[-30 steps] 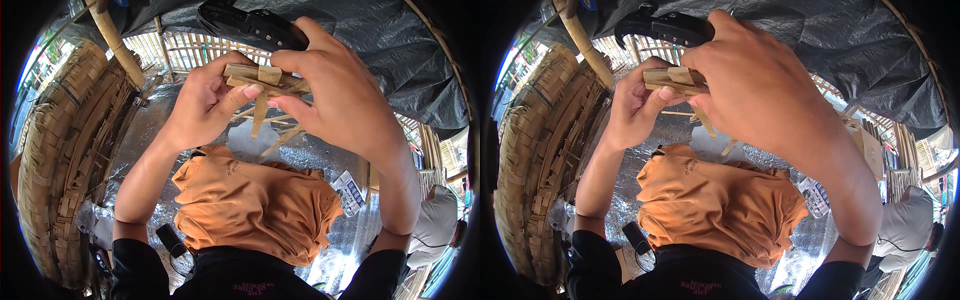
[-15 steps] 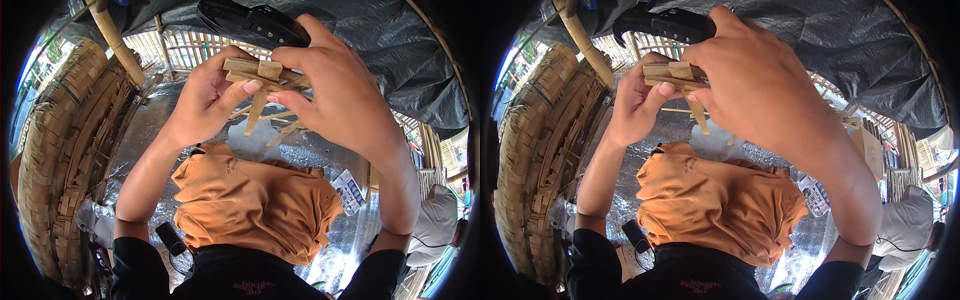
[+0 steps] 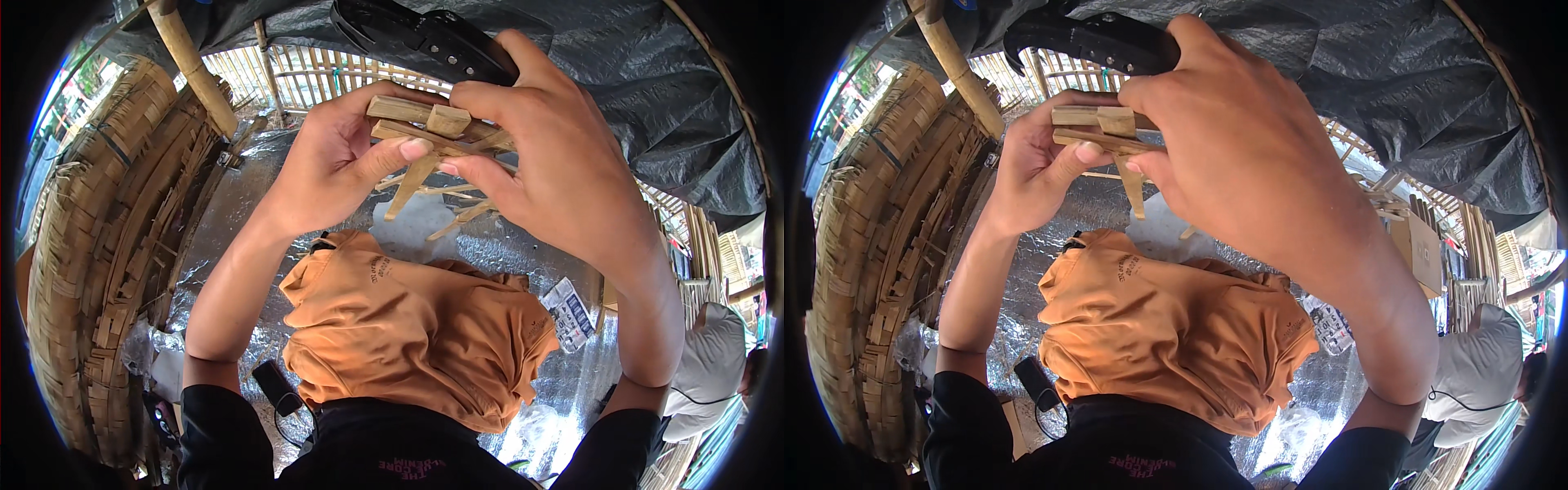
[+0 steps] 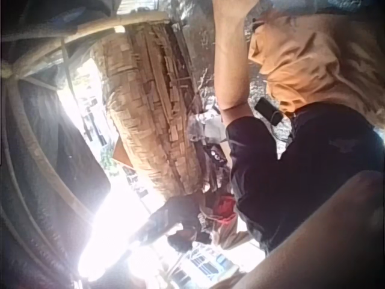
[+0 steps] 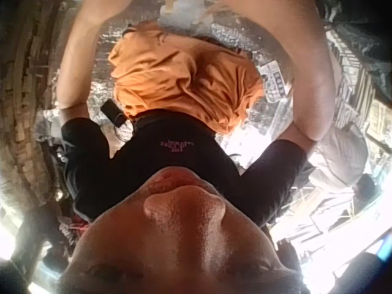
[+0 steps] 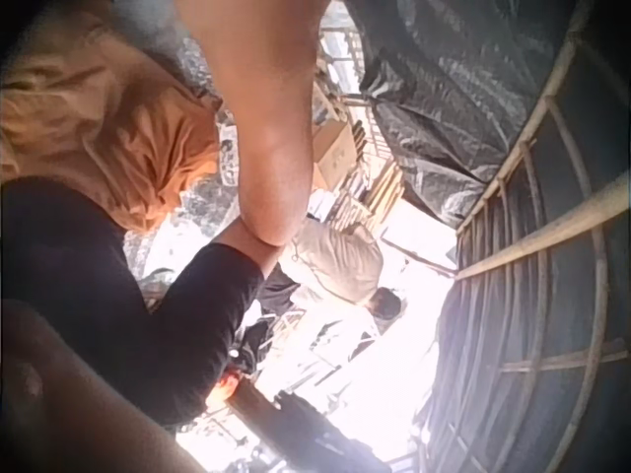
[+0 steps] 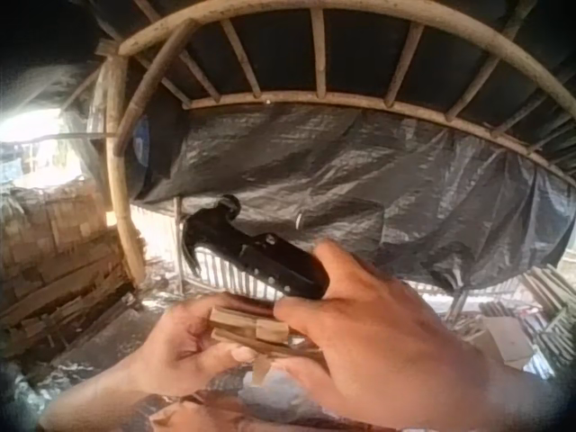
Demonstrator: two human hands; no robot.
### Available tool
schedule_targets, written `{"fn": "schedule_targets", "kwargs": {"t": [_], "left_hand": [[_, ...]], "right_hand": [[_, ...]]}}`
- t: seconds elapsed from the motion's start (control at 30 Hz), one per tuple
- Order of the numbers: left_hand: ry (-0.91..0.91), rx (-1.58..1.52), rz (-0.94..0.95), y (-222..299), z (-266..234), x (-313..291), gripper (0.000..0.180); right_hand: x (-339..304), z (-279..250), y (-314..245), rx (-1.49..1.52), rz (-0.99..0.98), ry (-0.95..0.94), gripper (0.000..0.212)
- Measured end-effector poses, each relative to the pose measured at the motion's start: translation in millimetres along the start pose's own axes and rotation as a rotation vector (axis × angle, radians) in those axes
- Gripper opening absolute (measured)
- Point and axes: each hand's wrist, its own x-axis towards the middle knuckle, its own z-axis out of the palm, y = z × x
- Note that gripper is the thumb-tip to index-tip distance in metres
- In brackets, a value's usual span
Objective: The person assembles a wooden structure by hammering bamboo slats into place and then cutting the ends of the bamboo slats with a tool.
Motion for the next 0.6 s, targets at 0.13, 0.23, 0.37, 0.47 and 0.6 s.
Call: {"fn": "schedule_targets", "kwargs": {"t": [0.13,0.23,0.37,0.47,0.6], "left_hand": [[0.048,-0.069,0.039,-0.4,4.4,1.8,0.033],[0.036,-0.011,0.026,-1.2,2.9,2.3,0.03],[0.039,0.037,0.082,-0.1,5.5,3.7,0.028],[0.045,0.066,0.087,1.6,5.3,3.6,0.028],[0.034,0.106,0.054,3.2,2.3,3.4,0.029]], "right_hand": [[2.3,4.3,-9.5,-0.098,0.03,0.018,0.042],[4.4,-0.5,-19.5,-0.123,0.139,-0.02,0.041],[-1.1,-2.4,-1.5,-0.099,0.044,-0.038,0.043],[-4.0,-0.2,-5.5,-0.038,0.048,-0.016,0.044],[0.7,4.8,-15.2,-0.155,0.101,-0.023,0.043]]}}
